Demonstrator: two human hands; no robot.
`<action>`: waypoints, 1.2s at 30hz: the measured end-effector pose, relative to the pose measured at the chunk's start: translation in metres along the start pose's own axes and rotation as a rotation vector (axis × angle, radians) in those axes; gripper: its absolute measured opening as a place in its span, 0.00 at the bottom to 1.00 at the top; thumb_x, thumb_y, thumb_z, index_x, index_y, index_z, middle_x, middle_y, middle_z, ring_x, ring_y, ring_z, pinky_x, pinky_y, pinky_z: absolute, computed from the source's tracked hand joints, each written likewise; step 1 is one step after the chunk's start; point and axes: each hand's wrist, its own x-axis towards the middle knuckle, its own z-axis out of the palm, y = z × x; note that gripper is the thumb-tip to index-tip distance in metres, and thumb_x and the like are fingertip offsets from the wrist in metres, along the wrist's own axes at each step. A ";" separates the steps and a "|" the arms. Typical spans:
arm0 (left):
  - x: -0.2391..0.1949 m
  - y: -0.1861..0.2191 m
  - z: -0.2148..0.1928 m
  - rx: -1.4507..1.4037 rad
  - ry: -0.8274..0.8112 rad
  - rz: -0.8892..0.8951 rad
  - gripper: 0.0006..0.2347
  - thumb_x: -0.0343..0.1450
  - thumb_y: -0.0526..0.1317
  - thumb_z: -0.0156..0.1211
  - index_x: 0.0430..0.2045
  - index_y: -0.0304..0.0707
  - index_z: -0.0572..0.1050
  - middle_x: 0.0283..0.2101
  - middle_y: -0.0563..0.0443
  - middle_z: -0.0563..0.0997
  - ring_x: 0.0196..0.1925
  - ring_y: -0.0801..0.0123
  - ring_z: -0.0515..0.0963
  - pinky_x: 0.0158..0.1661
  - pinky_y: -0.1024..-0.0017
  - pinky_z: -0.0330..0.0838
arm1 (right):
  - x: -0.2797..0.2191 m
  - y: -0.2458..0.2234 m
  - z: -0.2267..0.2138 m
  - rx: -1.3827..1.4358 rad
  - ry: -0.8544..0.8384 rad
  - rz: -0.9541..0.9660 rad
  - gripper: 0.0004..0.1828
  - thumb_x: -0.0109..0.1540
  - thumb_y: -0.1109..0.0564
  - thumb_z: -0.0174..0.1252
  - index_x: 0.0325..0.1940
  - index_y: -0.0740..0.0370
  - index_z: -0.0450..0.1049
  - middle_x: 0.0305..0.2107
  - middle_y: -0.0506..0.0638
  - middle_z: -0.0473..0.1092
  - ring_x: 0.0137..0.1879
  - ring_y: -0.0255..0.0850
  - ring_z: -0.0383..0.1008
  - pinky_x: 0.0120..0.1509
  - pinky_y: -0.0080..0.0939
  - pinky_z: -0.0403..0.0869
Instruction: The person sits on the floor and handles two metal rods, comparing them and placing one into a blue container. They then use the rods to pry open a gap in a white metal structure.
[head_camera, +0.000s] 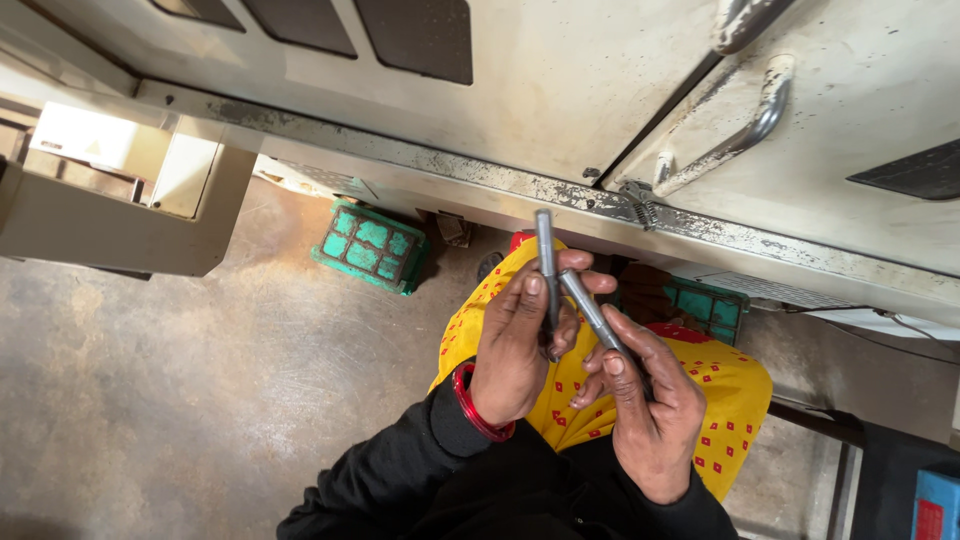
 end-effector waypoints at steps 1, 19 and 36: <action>-0.001 0.000 0.001 -0.016 -0.004 -0.007 0.18 0.84 0.46 0.38 0.60 0.29 0.68 0.52 0.43 0.80 0.28 0.82 0.62 0.32 0.83 0.63 | 0.000 0.000 0.001 0.018 0.003 -0.003 0.22 0.69 0.60 0.53 0.67 0.70 0.68 0.37 0.56 0.74 0.32 0.37 0.77 0.36 0.36 0.80; -0.002 0.004 0.016 0.029 -0.002 0.056 0.17 0.85 0.46 0.35 0.56 0.30 0.67 0.40 0.51 0.74 0.27 0.82 0.62 0.27 0.82 0.63 | -0.001 0.009 0.020 0.039 0.062 -0.170 0.19 0.70 0.63 0.53 0.65 0.71 0.66 0.59 0.63 0.71 0.45 0.38 0.78 0.41 0.39 0.84; -0.010 0.005 0.004 -0.092 -0.039 -0.085 0.22 0.84 0.46 0.37 0.68 0.25 0.62 0.63 0.37 0.76 0.27 0.82 0.68 0.28 0.81 0.64 | 0.006 0.001 0.013 0.435 -0.025 0.046 0.18 0.72 0.57 0.50 0.63 0.69 0.64 0.38 0.58 0.74 0.40 0.45 0.80 0.41 0.41 0.80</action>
